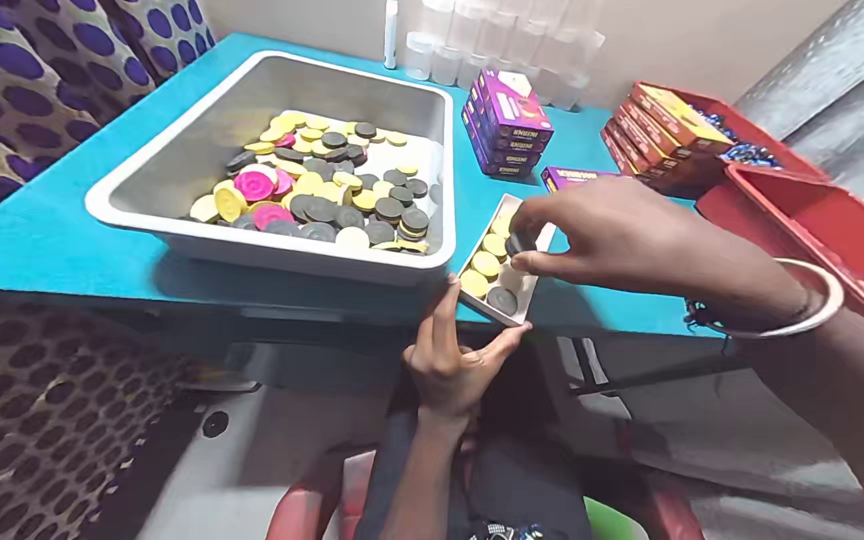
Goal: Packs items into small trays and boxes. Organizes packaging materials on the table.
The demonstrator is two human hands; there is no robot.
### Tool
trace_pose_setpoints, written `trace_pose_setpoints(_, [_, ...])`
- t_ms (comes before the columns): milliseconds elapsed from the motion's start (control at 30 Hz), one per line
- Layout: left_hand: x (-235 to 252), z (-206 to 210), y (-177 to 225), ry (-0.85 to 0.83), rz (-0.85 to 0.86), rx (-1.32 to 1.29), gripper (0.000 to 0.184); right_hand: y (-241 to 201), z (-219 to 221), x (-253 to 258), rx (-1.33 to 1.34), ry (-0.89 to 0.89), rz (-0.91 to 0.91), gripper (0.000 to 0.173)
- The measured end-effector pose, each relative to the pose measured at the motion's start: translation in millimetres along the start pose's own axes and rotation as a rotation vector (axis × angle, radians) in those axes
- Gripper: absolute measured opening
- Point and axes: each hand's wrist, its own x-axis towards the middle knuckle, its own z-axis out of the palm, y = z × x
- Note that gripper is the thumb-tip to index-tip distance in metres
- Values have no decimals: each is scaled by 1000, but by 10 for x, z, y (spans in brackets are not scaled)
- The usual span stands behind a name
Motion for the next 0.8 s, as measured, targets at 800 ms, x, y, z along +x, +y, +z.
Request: trace_pose_setpoints(800, [75,-84,-56,-12,-8,15,78,-229,-145,2123,-210,-213,-245,22])
